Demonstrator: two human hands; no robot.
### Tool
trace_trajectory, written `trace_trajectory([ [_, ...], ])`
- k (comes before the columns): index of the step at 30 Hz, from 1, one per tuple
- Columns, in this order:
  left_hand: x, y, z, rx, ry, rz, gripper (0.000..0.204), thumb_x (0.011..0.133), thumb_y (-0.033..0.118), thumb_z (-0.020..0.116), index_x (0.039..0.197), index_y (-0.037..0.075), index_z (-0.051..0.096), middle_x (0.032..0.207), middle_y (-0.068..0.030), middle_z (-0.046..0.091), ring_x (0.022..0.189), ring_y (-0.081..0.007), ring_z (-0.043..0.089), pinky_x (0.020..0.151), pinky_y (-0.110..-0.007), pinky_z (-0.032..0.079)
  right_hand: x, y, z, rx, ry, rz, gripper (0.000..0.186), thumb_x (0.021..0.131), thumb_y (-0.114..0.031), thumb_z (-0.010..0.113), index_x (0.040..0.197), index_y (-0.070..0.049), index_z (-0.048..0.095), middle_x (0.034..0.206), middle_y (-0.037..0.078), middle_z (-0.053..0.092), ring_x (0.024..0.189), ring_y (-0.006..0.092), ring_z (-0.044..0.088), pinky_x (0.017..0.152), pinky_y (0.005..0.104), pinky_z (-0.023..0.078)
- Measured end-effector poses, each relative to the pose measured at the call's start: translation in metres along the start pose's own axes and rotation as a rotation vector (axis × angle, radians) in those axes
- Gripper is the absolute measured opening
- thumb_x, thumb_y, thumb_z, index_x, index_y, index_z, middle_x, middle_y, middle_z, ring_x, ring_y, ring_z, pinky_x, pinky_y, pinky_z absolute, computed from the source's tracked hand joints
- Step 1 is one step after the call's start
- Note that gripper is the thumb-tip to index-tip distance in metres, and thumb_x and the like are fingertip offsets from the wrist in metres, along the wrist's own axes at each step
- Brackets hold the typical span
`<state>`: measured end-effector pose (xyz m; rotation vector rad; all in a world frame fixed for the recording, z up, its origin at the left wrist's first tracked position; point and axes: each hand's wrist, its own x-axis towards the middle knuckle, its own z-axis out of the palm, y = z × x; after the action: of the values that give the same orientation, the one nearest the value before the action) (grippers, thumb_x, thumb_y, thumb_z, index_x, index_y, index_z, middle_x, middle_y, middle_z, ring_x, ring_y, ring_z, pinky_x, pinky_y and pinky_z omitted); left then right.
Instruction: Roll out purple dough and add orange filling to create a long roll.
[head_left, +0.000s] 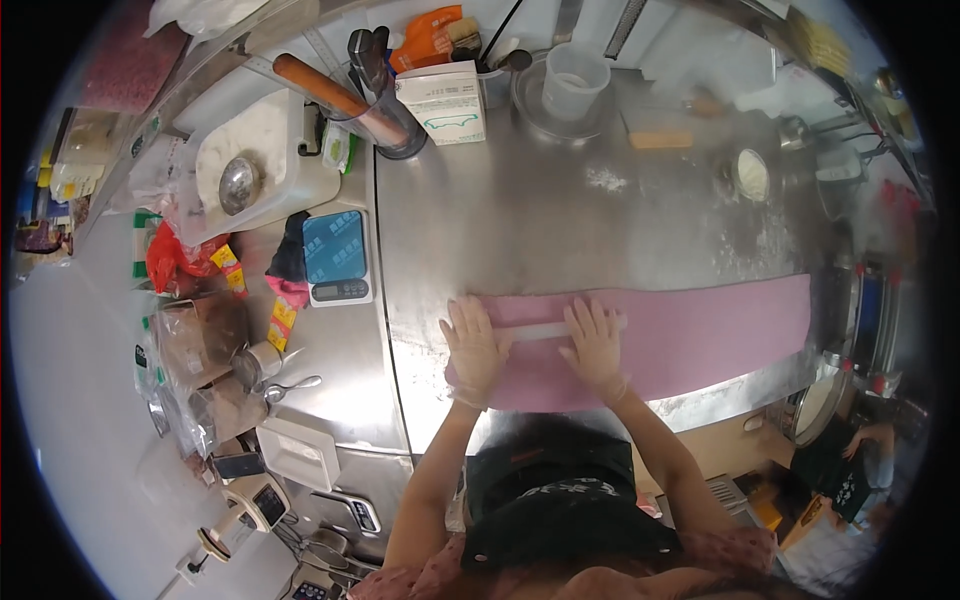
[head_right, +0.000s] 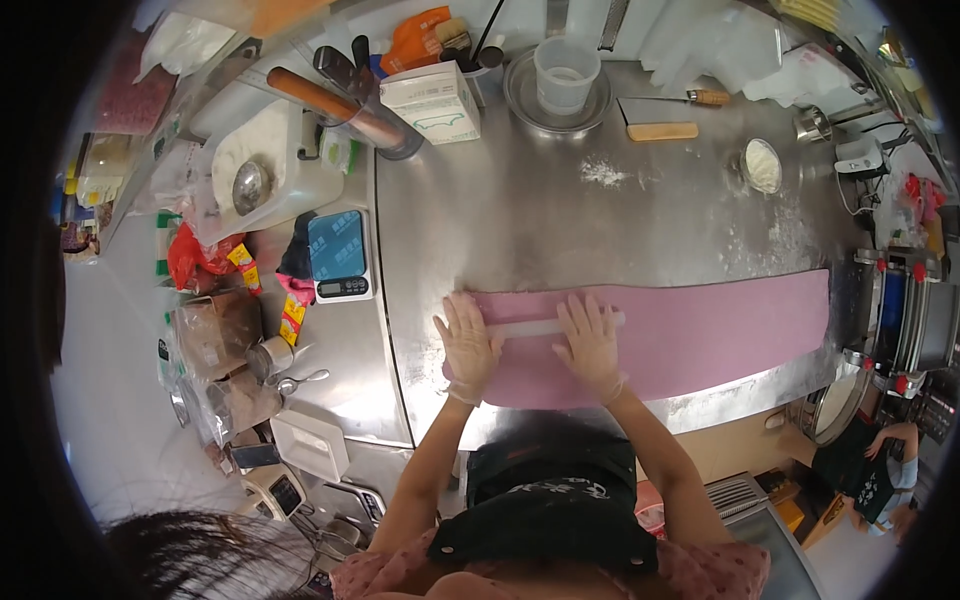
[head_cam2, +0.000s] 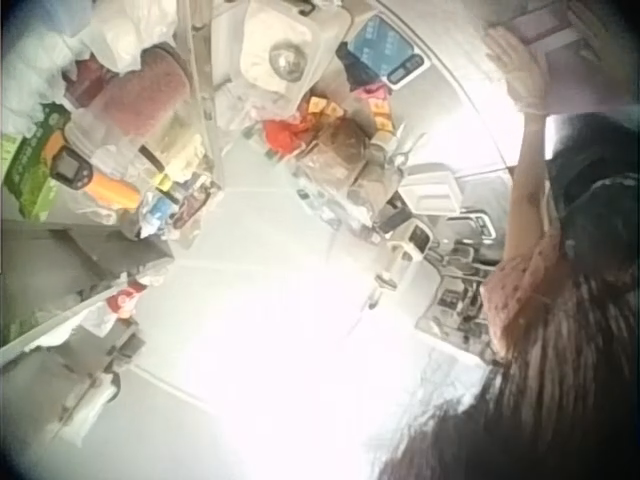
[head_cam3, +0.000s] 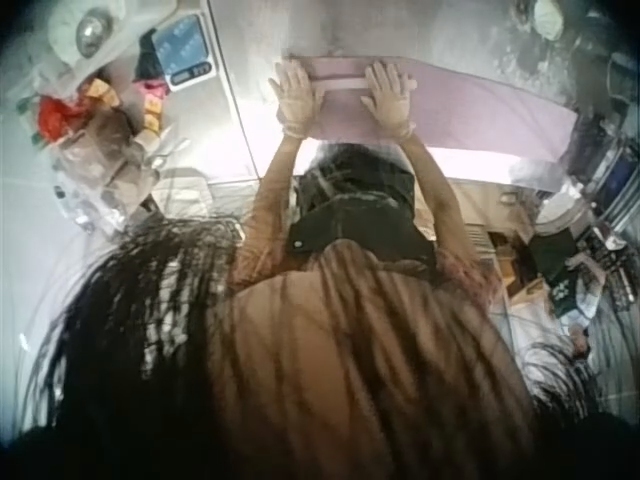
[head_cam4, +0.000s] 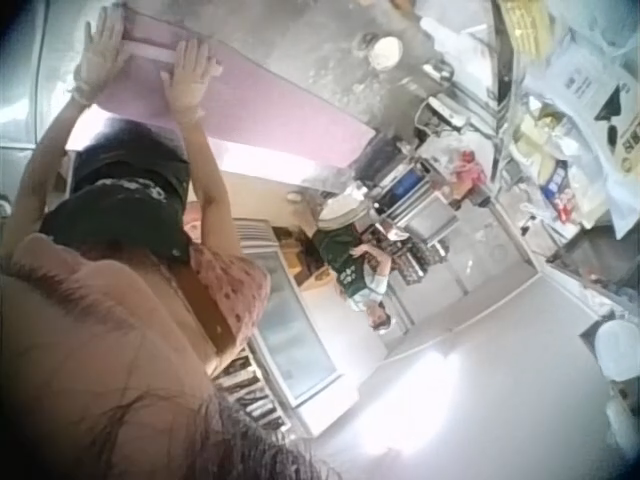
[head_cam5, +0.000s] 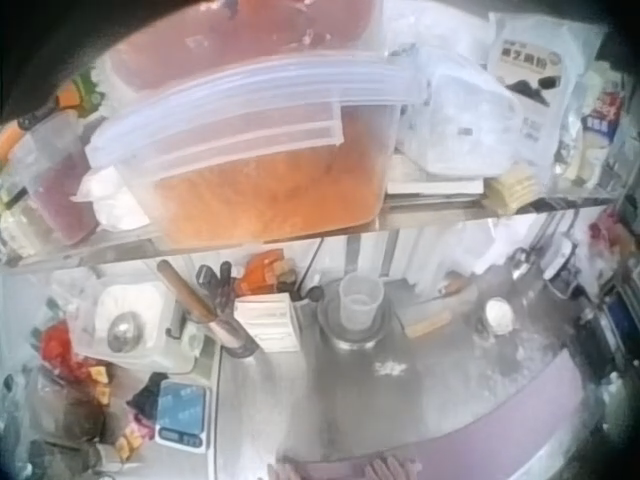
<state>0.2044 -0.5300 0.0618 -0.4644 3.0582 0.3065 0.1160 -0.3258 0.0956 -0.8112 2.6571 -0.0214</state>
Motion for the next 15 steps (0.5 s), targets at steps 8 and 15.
trace_trajectory([
  [8, 0.09, -0.01, -0.022, 0.105, 0.104, 0.029, 0.084, 0.09, 0.046, 0.057, 0.148, -0.008, 0.028, 0.155, -0.0298, 0.024, 0.145, -0.0497, 0.017, 0.114, -0.064, 0.019, 0.041, 0.025, 0.018, 0.063, 0.258, -0.365, 0.051, 0.078, -0.028, 0.072, 0.124, -0.009, 0.06, 0.107, 0.004, 0.055, 0.101, 0.0245, 0.054, 0.087, 0.0389, 0.043],
  [15, 0.012, -0.006, 0.001, -0.024, -0.04, 0.052, 0.086, 0.09, 0.045, 0.059, 0.148, -0.009, 0.027, 0.155, -0.0311, 0.023, 0.146, -0.0477, 0.017, 0.115, -0.063, 0.016, -0.035, 0.013, 0.046, 0.147, 0.26, -0.383, 0.053, 0.082, -0.03, 0.07, 0.129, -0.008, 0.059, 0.111, 0.005, 0.057, 0.101, 0.0241, 0.054, 0.088, 0.0408, 0.042],
])
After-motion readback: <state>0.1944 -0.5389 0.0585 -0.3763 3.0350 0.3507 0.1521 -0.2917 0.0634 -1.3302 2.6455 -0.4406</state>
